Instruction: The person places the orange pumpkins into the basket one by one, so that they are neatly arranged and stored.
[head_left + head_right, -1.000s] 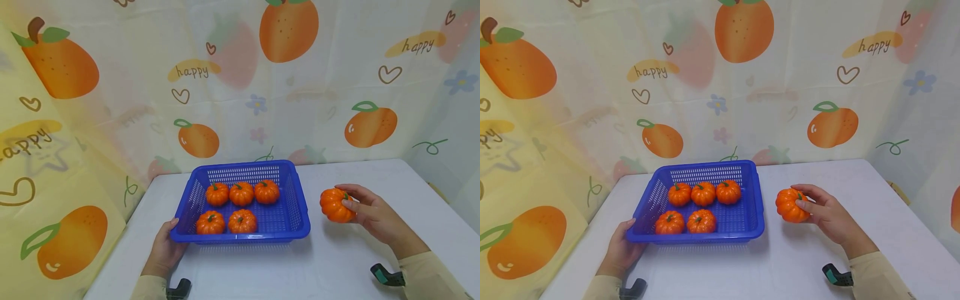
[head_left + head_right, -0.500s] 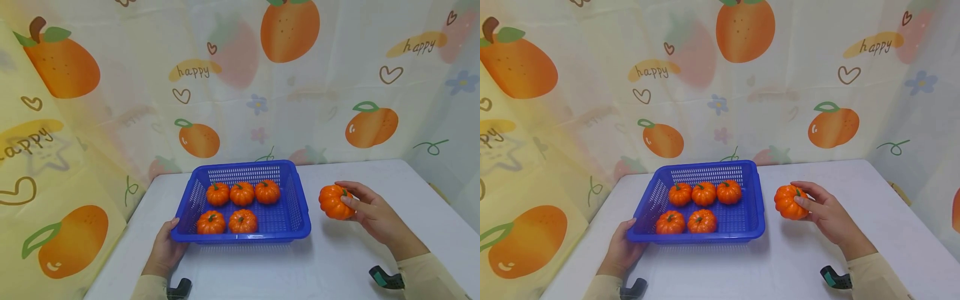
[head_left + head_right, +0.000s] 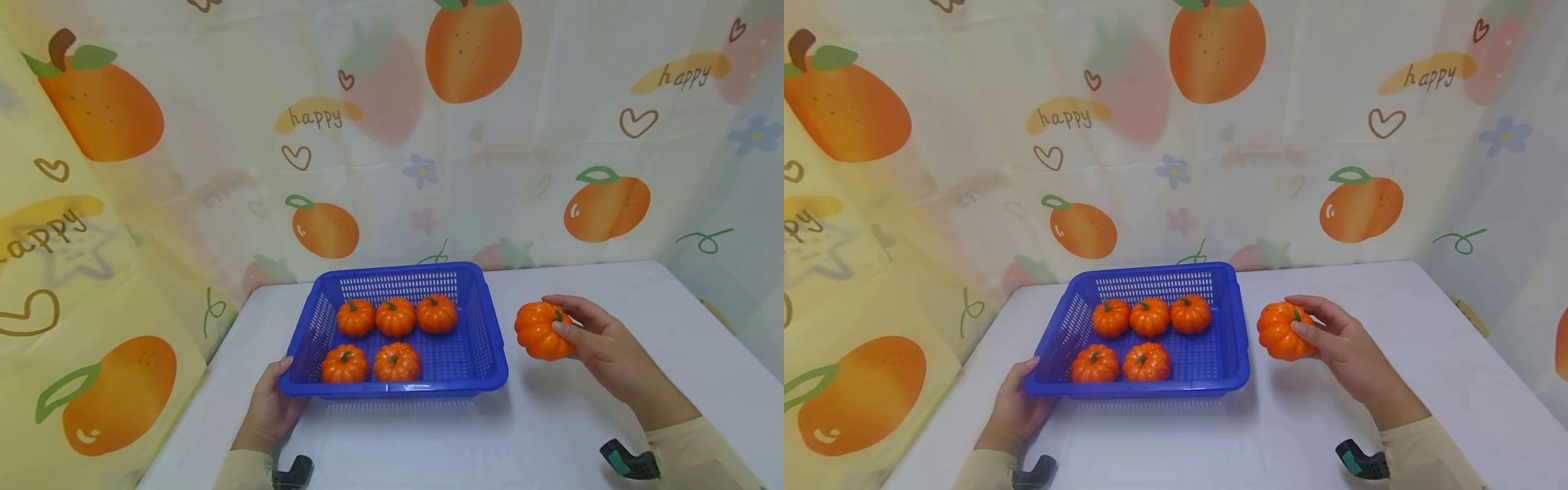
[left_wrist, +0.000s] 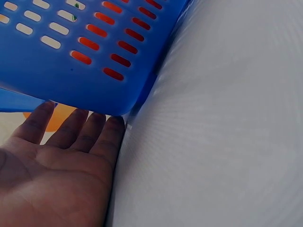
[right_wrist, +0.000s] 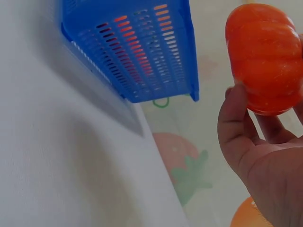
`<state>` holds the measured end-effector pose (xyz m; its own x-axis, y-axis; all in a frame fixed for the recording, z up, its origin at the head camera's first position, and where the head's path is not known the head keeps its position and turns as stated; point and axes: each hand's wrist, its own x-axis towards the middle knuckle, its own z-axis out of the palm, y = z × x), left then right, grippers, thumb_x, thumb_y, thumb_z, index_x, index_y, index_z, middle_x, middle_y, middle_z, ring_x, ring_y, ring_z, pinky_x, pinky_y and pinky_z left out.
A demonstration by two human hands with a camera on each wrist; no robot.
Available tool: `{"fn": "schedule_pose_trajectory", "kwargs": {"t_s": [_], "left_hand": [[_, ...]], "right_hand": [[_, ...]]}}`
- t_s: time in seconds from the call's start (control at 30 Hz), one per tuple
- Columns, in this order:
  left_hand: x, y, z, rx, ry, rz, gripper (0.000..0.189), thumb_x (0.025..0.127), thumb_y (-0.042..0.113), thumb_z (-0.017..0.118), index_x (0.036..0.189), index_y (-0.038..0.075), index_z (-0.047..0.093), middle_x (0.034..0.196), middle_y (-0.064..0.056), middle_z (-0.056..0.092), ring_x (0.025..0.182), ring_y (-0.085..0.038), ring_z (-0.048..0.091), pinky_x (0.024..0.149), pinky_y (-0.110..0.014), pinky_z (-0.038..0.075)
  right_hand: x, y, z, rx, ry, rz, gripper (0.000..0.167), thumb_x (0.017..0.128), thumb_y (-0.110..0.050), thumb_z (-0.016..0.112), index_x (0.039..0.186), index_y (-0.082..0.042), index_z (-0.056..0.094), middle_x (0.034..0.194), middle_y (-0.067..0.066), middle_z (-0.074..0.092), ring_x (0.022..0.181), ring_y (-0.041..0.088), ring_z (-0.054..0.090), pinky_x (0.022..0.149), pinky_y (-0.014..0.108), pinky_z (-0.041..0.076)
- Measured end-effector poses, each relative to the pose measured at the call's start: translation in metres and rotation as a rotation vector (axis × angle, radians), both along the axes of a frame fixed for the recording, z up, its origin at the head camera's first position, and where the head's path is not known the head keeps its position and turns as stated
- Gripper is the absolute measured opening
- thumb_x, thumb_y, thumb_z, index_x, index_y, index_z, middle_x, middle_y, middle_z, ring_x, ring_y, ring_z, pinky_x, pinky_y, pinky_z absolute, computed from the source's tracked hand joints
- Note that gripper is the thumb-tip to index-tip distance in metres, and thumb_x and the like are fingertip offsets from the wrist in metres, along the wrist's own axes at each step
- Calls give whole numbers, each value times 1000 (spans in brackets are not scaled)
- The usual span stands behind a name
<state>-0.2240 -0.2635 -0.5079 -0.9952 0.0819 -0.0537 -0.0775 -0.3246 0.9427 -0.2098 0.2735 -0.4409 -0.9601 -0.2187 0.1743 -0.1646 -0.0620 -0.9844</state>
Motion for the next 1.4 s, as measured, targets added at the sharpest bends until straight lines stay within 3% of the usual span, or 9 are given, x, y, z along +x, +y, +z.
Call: {"fn": "schedule_pose_trajectory", "kwargs": {"t_s": [0.2,0.7,1.13,1.4], "left_hand": [[1,1,1,8,-22,14,72,109,41,45,167,2,29,149,-1,61,138,-24,53,110,-32,47],[2,0,1,3,7,4,75,110,42,43,169,-1,26,155,-4,55,140,-23,52,111,-31,45],[2,-1,0,1,-9,6,73,109,42,45,169,4,27,158,-6,51,143,-25,49,111,-32,46],[0,0,-1,-1,-5,11,74,109,42,44,168,2,27,154,-4,56,140,-24,51,111,-31,46]], "right_hand": [[4,-7,3,44,15,-12,39,113,-10,57,152,-12,59,146,4,57,124,17,64,96,30,57],[6,-34,20,162,75,-4,43,112,-16,62,154,-9,56,148,15,52,123,23,65,97,32,57],[-3,-54,29,191,92,59,44,110,-17,65,152,-7,58,141,21,57,118,33,64,93,38,60],[-8,-69,33,171,93,148,45,110,-15,64,153,-2,56,148,21,56,126,38,57,93,39,60]]}}
